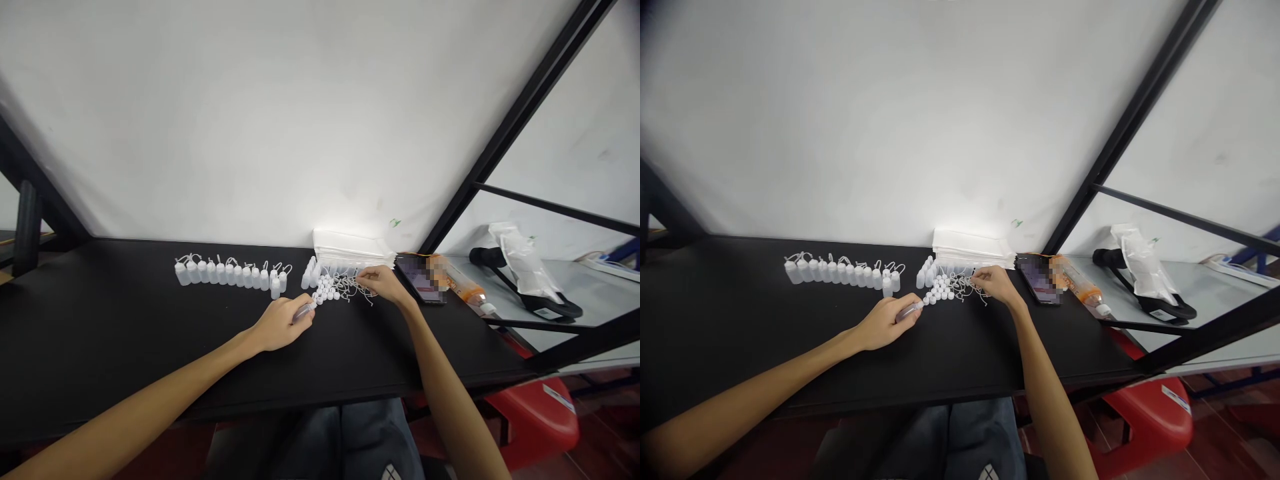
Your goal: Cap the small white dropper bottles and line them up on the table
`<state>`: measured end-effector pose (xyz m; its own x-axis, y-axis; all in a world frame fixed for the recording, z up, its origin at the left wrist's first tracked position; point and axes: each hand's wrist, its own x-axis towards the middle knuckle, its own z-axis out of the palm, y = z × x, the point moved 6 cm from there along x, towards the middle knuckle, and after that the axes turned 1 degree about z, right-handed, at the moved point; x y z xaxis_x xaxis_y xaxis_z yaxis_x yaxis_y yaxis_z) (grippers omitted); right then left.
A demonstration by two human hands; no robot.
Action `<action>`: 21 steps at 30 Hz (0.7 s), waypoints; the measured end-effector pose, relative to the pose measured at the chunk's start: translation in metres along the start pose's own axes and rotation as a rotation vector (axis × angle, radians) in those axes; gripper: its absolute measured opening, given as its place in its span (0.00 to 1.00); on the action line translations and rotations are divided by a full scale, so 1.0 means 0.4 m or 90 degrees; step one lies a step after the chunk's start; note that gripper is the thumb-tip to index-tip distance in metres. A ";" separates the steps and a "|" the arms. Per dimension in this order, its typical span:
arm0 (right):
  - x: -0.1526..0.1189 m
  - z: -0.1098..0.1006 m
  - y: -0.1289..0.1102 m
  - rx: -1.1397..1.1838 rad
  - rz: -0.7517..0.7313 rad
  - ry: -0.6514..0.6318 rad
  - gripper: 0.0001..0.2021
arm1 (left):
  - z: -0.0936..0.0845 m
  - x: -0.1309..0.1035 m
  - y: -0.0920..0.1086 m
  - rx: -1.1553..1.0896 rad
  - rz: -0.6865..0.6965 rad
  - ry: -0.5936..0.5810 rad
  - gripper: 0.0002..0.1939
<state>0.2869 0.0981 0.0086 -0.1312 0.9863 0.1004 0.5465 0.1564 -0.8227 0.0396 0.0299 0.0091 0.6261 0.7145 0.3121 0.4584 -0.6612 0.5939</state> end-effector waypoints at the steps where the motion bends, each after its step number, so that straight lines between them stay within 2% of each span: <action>1: -0.001 -0.006 -0.003 0.012 -0.005 0.017 0.15 | 0.000 -0.001 0.000 0.001 0.001 -0.001 0.09; 10: -0.007 -0.043 -0.011 0.158 0.002 0.097 0.18 | -0.005 -0.002 0.007 0.018 0.018 0.009 0.09; 16: -0.014 -0.045 -0.022 0.272 0.023 0.087 0.17 | -0.006 -0.001 0.012 0.020 0.022 0.007 0.09; 21: -0.014 -0.042 -0.027 0.306 0.017 0.085 0.17 | -0.003 -0.002 0.011 0.028 0.027 0.005 0.09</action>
<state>0.2955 0.0917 0.0263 0.0014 0.9928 0.1198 0.1009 0.1191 -0.9877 0.0402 0.0267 0.0123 0.6410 0.6874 0.3414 0.4595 -0.7000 0.5467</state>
